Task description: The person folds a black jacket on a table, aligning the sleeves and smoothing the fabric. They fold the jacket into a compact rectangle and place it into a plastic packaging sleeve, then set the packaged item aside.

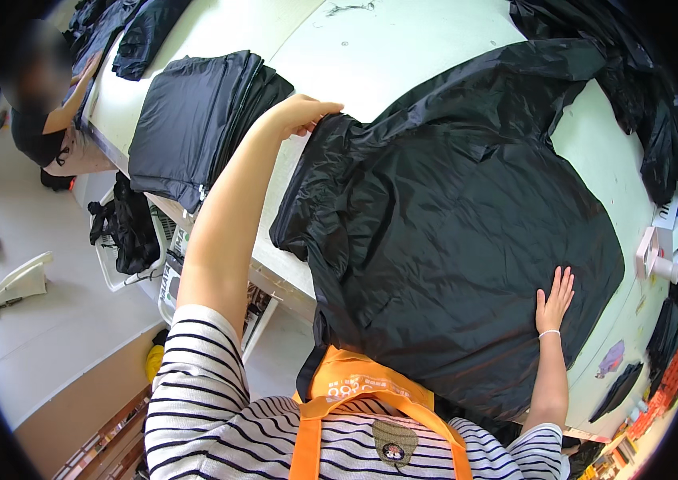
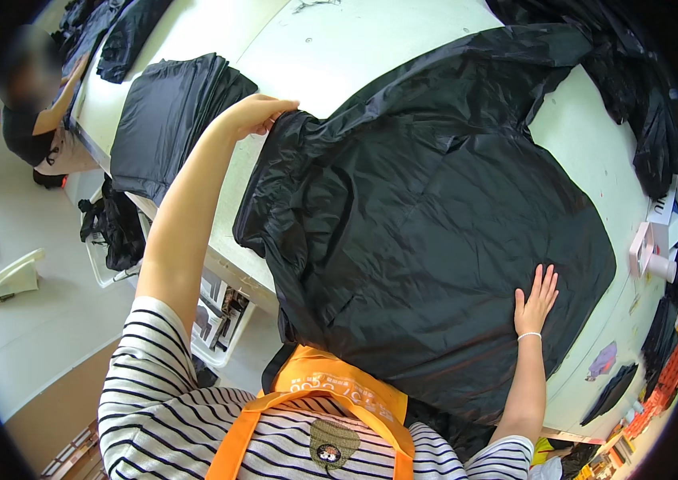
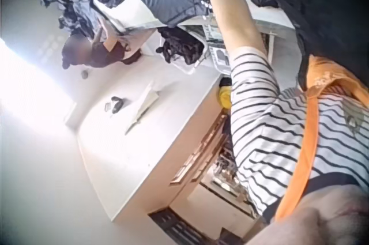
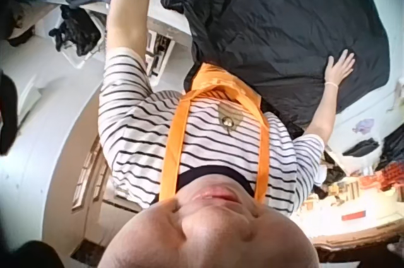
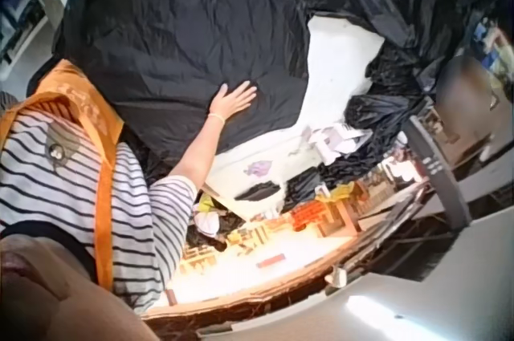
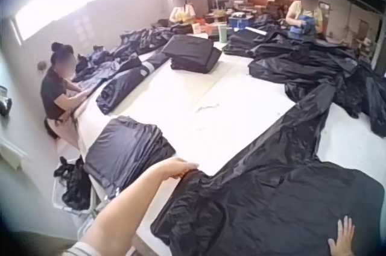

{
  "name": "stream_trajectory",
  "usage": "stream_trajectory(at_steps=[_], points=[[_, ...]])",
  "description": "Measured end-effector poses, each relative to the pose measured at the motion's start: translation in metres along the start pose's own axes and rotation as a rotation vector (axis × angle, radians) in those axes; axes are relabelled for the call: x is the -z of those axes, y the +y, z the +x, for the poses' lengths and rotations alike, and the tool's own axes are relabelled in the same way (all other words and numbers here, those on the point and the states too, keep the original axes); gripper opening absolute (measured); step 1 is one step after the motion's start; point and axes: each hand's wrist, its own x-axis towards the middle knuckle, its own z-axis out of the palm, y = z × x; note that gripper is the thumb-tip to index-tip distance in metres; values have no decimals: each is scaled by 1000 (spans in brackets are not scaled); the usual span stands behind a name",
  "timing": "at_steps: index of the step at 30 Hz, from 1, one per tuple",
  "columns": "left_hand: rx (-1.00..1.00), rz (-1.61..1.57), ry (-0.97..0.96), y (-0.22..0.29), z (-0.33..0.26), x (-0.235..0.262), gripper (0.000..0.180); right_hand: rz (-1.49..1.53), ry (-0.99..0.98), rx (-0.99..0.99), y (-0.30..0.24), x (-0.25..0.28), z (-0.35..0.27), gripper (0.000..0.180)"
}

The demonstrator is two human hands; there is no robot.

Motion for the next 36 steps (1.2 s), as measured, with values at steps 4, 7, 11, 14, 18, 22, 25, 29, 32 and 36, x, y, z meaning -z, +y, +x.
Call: stream_trajectory(at_steps=[4,7,11,14,18,22,25,29,32,36], points=[[-130,343,-10,2,15,1,42,-28,12,19,-2,-1,0,69],[-14,257,46,2,28,12,40,-21,43,27,-2,-4,1,69],[125,-421,28,-11,16,30,36,2,95,33,-3,-5,-1,65],[178,-84,204,-18,17,28,35,13,118,54,-2,-4,0,64],[-89,-292,192,-44,27,28,46,28,109,50,-2,-8,1,65],[-166,-380,333,-87,-25,35,43,42,148,59,0,-10,4,66],[-143,-164,444,-157,-82,-2,43,32,139,42,0,-9,1,65],[-15,-554,378,-205,-146,-60,36,19,147,54,-1,-12,3,63],[25,-1087,174,-208,-160,-63,25,21,141,39,0,-13,1,62],[-18,-1287,53,-190,-184,-66,15,-52,79,-31,-4,-13,-2,58]])
